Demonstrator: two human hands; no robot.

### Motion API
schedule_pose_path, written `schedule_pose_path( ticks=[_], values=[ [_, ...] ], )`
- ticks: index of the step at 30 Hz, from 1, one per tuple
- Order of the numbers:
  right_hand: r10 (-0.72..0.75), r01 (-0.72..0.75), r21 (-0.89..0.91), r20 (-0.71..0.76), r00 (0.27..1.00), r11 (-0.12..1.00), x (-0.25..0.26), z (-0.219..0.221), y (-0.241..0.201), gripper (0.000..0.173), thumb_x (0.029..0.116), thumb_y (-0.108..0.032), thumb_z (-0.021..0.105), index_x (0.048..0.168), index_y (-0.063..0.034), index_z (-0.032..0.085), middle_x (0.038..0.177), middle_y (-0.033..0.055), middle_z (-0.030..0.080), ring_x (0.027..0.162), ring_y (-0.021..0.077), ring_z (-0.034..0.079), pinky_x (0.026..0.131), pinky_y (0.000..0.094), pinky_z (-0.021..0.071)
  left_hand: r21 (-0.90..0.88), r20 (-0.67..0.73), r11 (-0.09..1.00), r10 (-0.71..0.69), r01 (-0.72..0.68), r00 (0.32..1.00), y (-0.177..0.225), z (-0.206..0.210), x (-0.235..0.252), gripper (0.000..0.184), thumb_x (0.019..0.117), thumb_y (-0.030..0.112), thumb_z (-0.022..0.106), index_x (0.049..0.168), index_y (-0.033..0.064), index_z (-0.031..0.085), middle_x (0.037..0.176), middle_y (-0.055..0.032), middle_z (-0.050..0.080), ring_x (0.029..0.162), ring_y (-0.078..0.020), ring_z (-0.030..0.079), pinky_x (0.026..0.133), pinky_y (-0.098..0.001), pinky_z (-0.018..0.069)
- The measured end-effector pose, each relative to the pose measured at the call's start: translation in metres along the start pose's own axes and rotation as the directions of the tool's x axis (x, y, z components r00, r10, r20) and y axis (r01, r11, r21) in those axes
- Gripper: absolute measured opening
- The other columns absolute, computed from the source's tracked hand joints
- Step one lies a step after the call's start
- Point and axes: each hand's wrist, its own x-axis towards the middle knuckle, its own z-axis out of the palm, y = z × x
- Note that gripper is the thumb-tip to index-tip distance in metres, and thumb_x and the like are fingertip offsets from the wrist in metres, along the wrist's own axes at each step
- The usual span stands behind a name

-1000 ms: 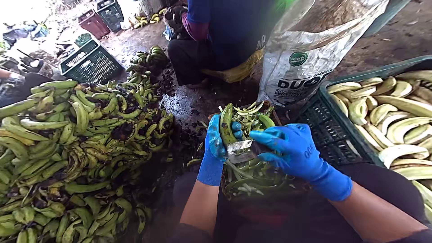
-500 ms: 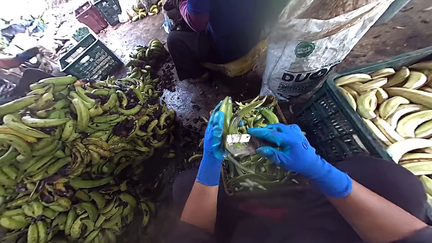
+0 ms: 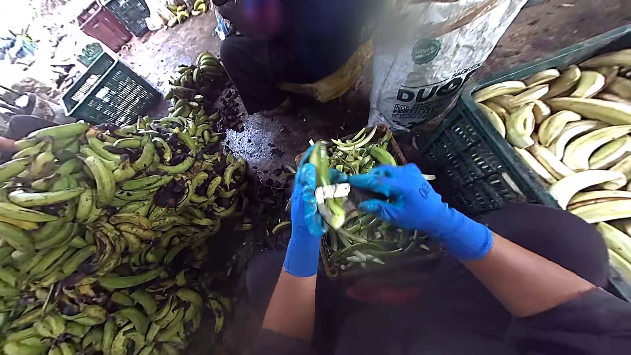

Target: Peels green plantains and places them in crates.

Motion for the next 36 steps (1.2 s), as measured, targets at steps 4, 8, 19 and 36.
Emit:
schedule_pose_path(
  ticks=[4,8,19,36],
  values=[
    [0.09,-0.187,-0.261,-0.343,0.935,0.947,0.031,-0.023,0.036,0.052,0.0987,-0.057,0.054,0.136,-0.0231,0.067,0.116,0.0212,0.07,0.1,0.0415,0.067,0.081,0.0655,0.0466,0.02,0.076,0.971,-0.241,0.24,0.968,-0.006,0.008,-0.006,0.045,0.1071,0.035,0.038,0.144,0.0123,0.049,0.102,-0.0123,0.07,0.076,-0.0182,0.07,0.065,-0.0303,0.0606],
    [0.147,-0.207,-0.212,-0.268,0.952,0.955,0.03,-0.025,0.019,0.056,0.0984,-0.058,0.052,0.138,-0.0209,0.065,0.12,0.018,0.068,0.103,0.0369,0.066,0.081,0.0622,0.0481,-0.155,0.068,0.982,-0.101,0.111,0.993,-0.002,-0.004,0.005,0.051,0.1029,0.037,0.055,0.149,0.0183,0.042,0.105,-0.0142,0.072,0.074,-0.0205,0.073,0.062,-0.0315,0.0624],
    [0.134,-0.217,-0.243,-0.315,0.94,0.945,0.043,-0.027,0.038,0.053,0.0982,-0.059,0.053,0.137,-0.0254,0.067,0.12,0.0199,0.069,0.105,0.0402,0.066,0.084,0.0643,0.0449,0.132,0.263,0.959,-0.276,0.249,0.925,-0.009,0.004,0.011,0.055,0.1044,0.041,0.041,0.155,0.0213,0.035,0.111,-0.014,0.069,0.078,-0.0184,0.068,0.068,-0.0304,0.0587],
    [0.121,-0.185,-0.227,-0.272,0.955,0.956,0.033,-0.017,0.022,0.059,0.1002,-0.064,0.042,0.139,-0.0248,0.065,0.118,0.015,0.069,0.099,0.034,0.066,0.079,0.0603,0.0479,-0.04,0.12,0.998,-0.037,0.042,0.992,-0.003,0.005,0.027,0.043,0.1068,0.037,0.039,0.144,0.0173,0.044,0.109,-0.0105,0.07,0.081,-0.0168,0.07,0.069,-0.0305,0.0601]
  ],
)
